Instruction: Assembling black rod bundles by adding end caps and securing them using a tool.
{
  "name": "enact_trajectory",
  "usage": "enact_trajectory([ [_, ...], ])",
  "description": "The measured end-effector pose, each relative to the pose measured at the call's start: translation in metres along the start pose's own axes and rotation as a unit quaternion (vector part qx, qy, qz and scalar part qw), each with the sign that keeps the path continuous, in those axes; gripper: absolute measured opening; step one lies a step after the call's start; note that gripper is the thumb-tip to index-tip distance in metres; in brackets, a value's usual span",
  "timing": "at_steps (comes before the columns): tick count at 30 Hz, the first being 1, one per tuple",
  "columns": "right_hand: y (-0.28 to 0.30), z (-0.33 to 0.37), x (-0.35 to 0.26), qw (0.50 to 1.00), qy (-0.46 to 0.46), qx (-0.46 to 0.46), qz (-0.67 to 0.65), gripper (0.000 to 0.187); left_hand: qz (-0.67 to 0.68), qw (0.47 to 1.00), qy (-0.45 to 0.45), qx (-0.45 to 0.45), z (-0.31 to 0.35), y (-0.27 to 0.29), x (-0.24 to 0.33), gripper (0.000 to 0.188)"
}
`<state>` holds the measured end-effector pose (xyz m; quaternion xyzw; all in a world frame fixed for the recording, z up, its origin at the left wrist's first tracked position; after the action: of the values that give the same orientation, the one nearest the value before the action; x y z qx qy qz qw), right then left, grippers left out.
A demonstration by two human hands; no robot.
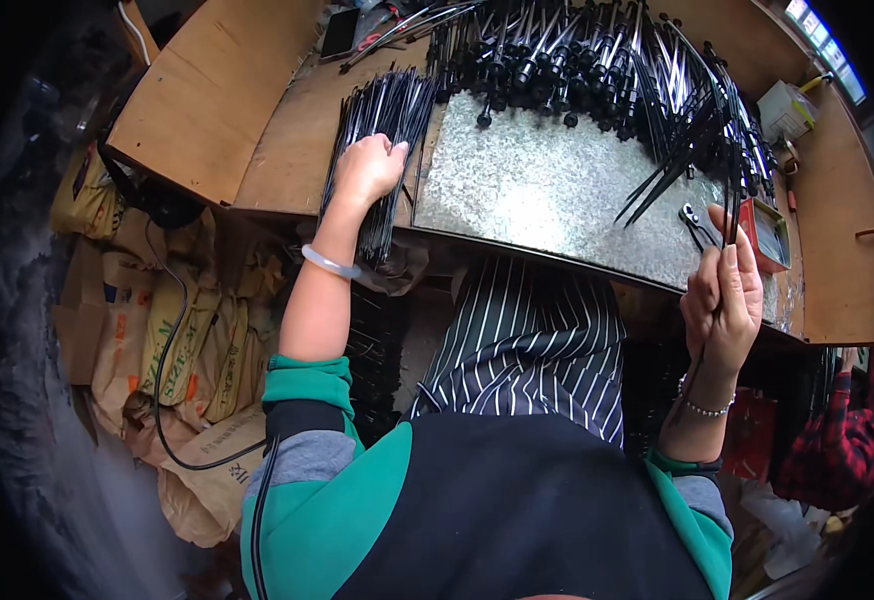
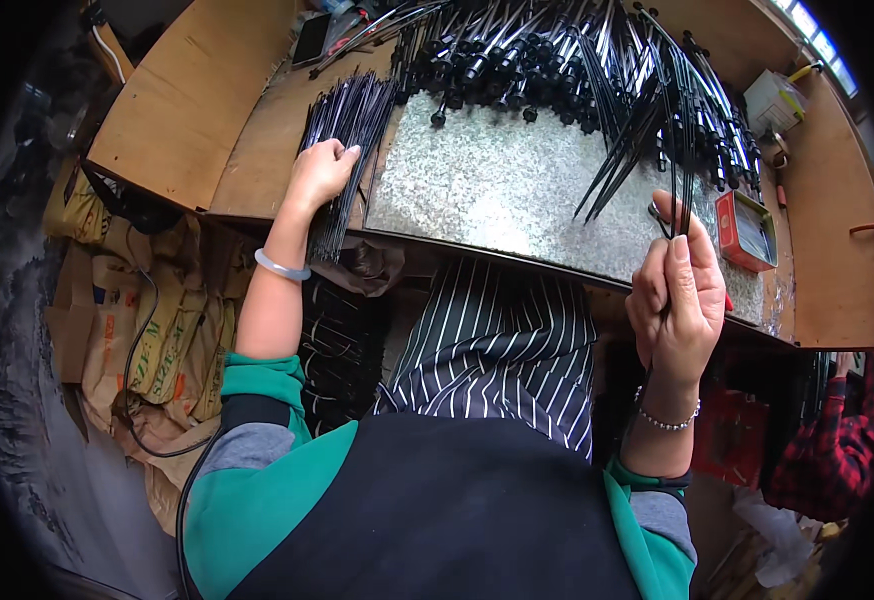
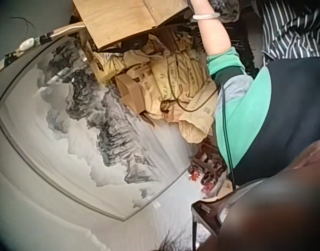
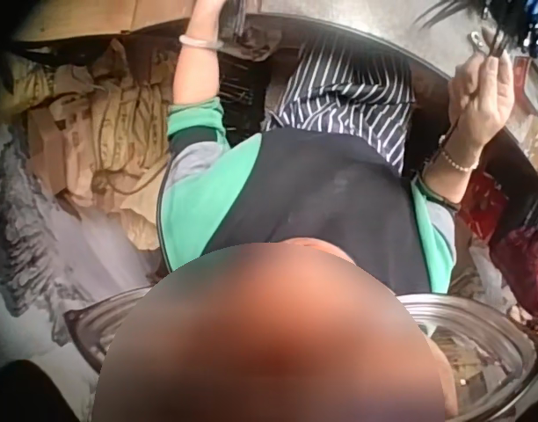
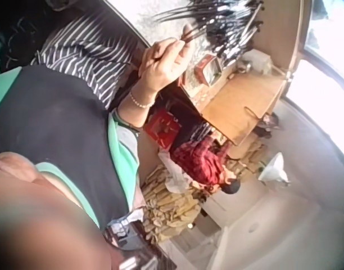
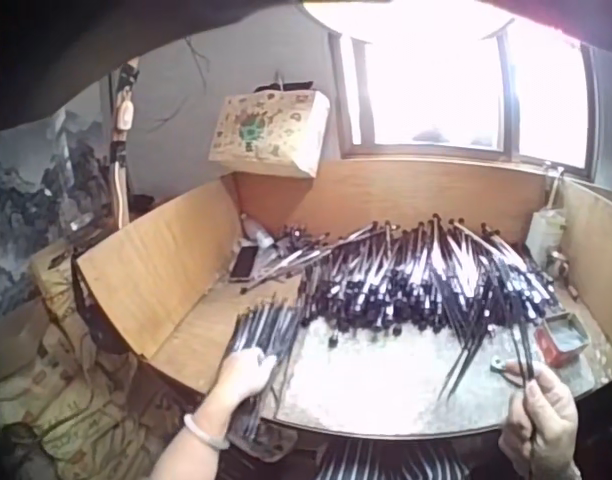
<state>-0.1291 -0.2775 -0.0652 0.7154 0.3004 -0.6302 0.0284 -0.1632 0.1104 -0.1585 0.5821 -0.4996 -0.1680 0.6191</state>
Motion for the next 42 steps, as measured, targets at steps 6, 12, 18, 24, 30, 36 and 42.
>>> enact_trajectory([
  [6, -0.003, -0.009, 0.008, 1.000, 0.005, 0.019, 0.018, 0.034, 0.212, 0.976, -0.006, 0.040, 0.019, 0.008, 0.011, 0.033],
  [12, -0.009, -0.016, 0.020, 0.996, 0.021, 0.039, 0.076, 0.033, 0.439, 0.895, -0.038, 0.065, 0.046, 0.017, 0.041, 0.025],
  [18, -0.045, -0.017, 0.042, 0.992, 0.046, 0.066, 0.092, 0.033, 0.615, 0.763, -0.160, -0.119, 0.127, 0.011, 0.149, 0.007],
  [24, -0.041, -0.012, 0.037, 1.000, -0.010, -0.025, -0.017, 0.031, 0.557, 0.812, -0.162, -0.058, 0.118, 0.004, 0.152, 0.016],
  [30, -0.025, -0.007, 0.014, 0.998, -0.040, -0.043, -0.013, 0.028, 0.026, 0.971, -0.143, 0.188, 0.027, -0.004, 0.081, 0.023],
  [36, -0.008, -0.015, -0.006, 0.999, -0.023, -0.037, 0.000, 0.027, -0.144, 0.986, -0.061, 0.055, -0.015, -0.030, 0.054, 0.018],
  [42, 0.004, -0.022, -0.013, 1.000, -0.002, -0.023, -0.006, 0.026, -0.187, 0.978, -0.070, 0.055, -0.022, -0.031, 0.056, 0.018],
])
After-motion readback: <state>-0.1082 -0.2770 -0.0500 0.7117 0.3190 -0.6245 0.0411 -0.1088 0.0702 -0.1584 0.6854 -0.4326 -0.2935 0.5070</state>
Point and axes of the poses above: each hand's wrist, its own z-axis away from the middle knuckle, its own y-axis out of the back of the hand, x = y × z, the point moved 4 cm from there along -z, towards the middle knuckle, and after that the axes turned 4 degrees about z, right-handed, at the moved point
